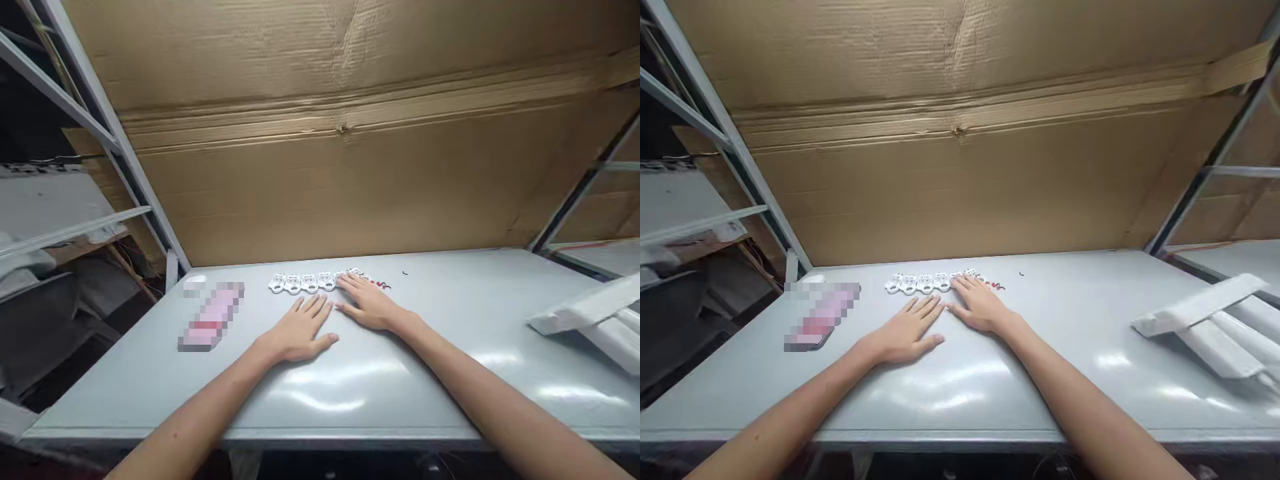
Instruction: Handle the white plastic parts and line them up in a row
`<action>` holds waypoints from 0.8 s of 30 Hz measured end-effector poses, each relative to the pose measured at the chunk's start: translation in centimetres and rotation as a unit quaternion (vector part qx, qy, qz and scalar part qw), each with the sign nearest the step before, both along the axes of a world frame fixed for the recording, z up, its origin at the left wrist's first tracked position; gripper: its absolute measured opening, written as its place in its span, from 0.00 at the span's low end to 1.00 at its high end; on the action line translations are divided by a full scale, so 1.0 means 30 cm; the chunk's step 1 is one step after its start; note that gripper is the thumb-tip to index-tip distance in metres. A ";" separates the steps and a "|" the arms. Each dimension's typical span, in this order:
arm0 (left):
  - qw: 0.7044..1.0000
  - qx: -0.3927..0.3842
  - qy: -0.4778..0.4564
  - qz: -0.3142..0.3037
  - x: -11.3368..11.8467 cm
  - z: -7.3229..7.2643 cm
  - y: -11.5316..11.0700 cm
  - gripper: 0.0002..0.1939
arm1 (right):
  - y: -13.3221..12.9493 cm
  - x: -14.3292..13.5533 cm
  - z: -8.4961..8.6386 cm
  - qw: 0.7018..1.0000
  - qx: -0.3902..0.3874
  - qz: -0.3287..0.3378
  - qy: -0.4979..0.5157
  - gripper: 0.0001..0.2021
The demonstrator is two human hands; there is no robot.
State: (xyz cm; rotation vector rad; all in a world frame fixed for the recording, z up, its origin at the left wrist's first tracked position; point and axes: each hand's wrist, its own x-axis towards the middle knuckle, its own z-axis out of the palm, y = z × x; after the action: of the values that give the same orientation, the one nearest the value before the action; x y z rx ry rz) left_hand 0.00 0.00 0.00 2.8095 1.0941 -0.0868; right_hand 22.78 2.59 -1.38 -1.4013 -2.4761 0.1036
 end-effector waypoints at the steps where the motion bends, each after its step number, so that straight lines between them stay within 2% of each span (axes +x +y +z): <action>1: 1.000 0.000 0.000 0.001 0.001 0.001 -0.002 0.40 | -0.001 0.002 -0.004 1.000 0.000 -0.003 0.003 0.38; 8: 1.000 0.003 -0.011 0.002 0.003 0.003 -0.009 0.39 | 0.007 0.021 -0.012 0.999 -0.010 -0.024 0.040 0.35; 12: 1.000 0.019 -0.017 -0.006 0.003 0.000 -0.010 0.38 | 0.042 0.062 -0.021 0.994 0.030 -0.085 0.059 0.28; 15: 0.998 0.044 -0.028 -0.019 0.003 -0.004 -0.011 0.37 | 0.067 0.096 -0.034 0.992 0.030 -0.116 0.045 0.26; 20: 0.997 0.063 -0.033 -0.024 0.005 -0.003 -0.014 0.37 | 0.071 0.110 -0.032 0.992 0.021 -0.119 0.038 0.23; 24: 0.998 0.047 -0.028 -0.017 0.009 0.010 -0.019 0.36 | 0.064 0.103 -0.018 0.990 0.031 -0.124 0.060 0.22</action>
State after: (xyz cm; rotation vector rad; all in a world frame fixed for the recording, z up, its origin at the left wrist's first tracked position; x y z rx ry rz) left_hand 0.27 -0.57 0.30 2.8950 1.0648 0.0412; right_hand 25.87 4.50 -1.92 -1.6126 -2.1719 0.0549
